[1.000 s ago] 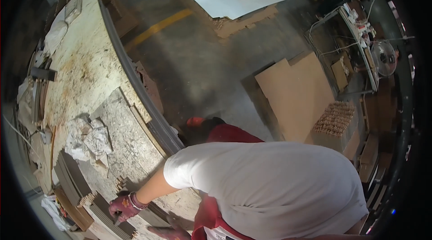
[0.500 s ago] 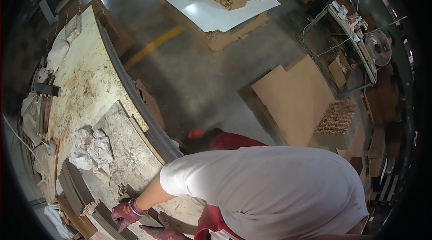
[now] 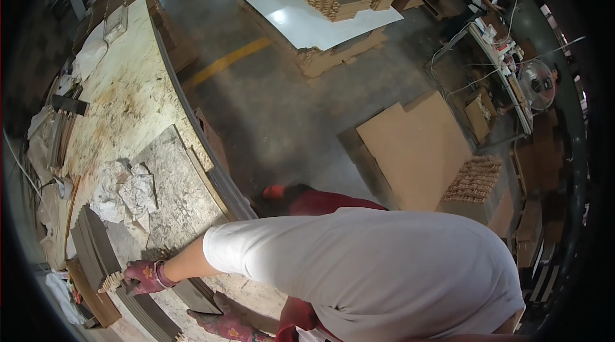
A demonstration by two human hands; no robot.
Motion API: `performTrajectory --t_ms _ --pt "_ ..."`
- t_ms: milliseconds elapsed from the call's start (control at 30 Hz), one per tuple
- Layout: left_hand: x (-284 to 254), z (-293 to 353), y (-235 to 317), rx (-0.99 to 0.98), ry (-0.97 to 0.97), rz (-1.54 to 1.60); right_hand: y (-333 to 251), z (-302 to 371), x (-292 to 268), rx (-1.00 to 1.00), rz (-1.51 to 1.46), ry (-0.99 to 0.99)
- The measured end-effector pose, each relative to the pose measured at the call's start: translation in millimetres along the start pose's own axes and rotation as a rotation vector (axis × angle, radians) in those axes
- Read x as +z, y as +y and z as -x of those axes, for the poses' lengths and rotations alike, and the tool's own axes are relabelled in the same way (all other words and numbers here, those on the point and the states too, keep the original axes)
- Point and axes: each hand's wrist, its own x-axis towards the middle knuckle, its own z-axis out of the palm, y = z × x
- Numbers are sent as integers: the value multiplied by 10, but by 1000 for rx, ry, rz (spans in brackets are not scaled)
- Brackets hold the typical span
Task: The person sands the surfaces and edges of wooden pieces by hand using a sanding block, periodically wiping them with a cloth.
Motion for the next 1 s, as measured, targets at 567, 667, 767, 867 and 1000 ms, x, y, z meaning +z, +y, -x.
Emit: performTrajectory --t_ms 567,667,767,867,1000 --pt "-197 600 268 -97 409 -85 -521 237 -664 474 -567 -615" --pt "-15 146 503 -133 390 -78 -531 82 -624 444 -519 -740" --pt "54 -36 499 -207 337 -44 -468 -139 -721 408 -405 -816" --pt "41 -42 374 -212 262 63 -473 -352 -880 547 -383 -646" --pt "-48 27 288 -141 352 101 -544 -488 -1266 494 -490 -676"
